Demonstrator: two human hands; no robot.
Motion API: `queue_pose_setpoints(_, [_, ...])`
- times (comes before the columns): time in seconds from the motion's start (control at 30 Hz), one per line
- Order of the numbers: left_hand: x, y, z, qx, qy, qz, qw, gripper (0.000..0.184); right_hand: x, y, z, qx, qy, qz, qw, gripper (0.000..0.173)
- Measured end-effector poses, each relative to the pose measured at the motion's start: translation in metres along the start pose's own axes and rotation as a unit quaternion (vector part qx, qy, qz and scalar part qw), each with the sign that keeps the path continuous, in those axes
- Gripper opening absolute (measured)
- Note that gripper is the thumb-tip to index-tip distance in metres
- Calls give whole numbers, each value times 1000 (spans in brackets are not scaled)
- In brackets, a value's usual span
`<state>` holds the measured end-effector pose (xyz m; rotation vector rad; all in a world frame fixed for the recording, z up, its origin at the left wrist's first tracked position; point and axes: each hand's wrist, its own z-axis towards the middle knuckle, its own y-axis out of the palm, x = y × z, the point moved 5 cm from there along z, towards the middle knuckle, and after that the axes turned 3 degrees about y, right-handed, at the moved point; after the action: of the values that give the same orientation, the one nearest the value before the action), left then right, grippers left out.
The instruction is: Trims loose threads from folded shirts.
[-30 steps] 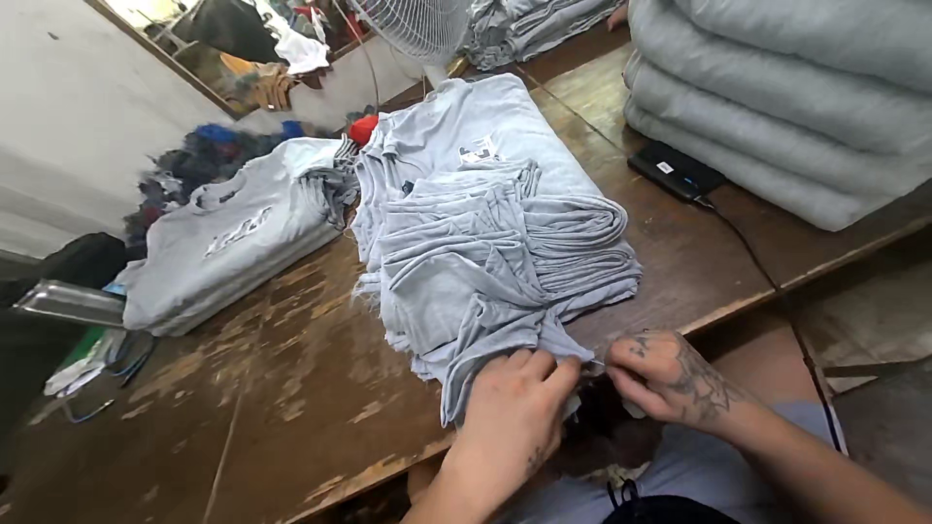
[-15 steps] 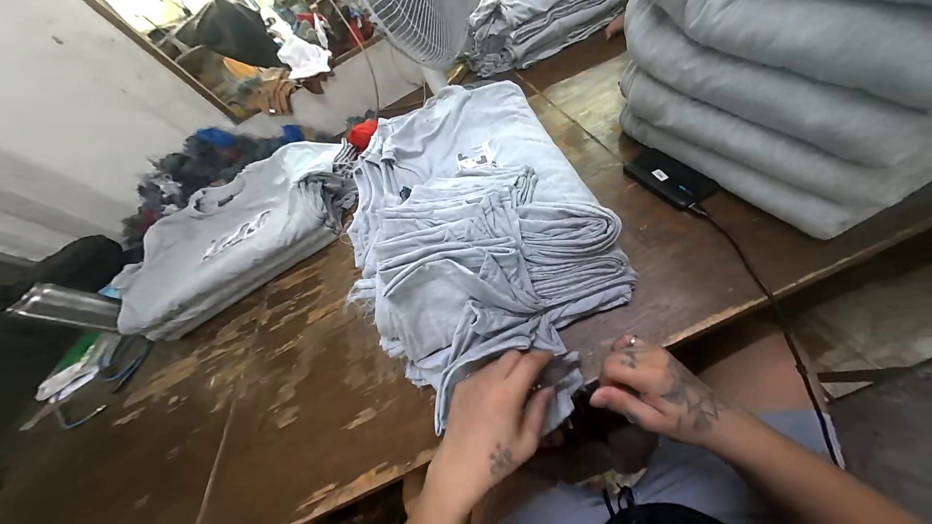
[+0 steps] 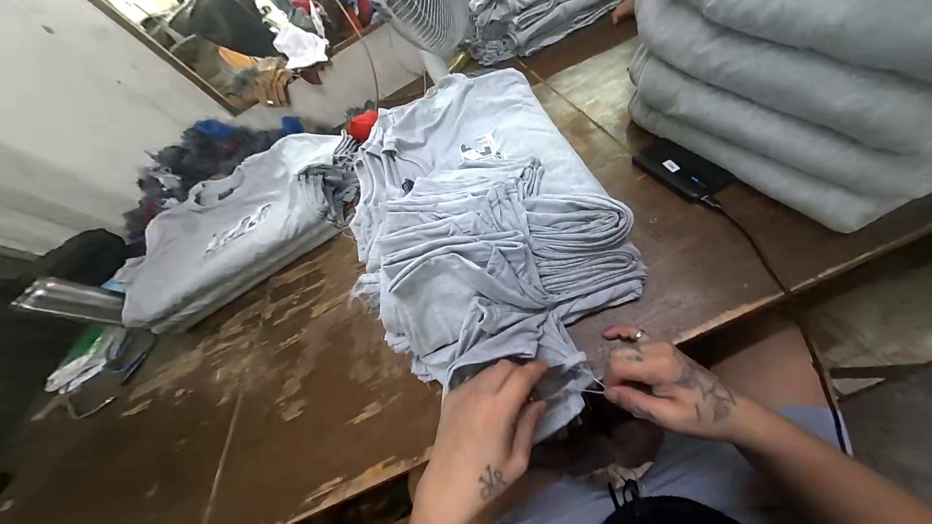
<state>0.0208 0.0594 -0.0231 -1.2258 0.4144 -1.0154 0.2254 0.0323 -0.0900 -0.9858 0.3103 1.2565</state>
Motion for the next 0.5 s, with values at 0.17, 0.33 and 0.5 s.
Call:
queue_pose_setpoints(0.17, [21, 11, 8, 2, 55, 85, 995, 29, -7, 3, 0, 45, 8, 1, 999, 22])
queue_pose_setpoints(0.33, [16, 12, 5, 8, 62, 69, 996, 32, -10, 6, -1, 42, 11, 6, 999, 22])
queue_pose_setpoints(0.5, [18, 15, 3, 14, 67, 68, 995, 31, -12, 10, -3, 34, 6, -2, 999, 22])
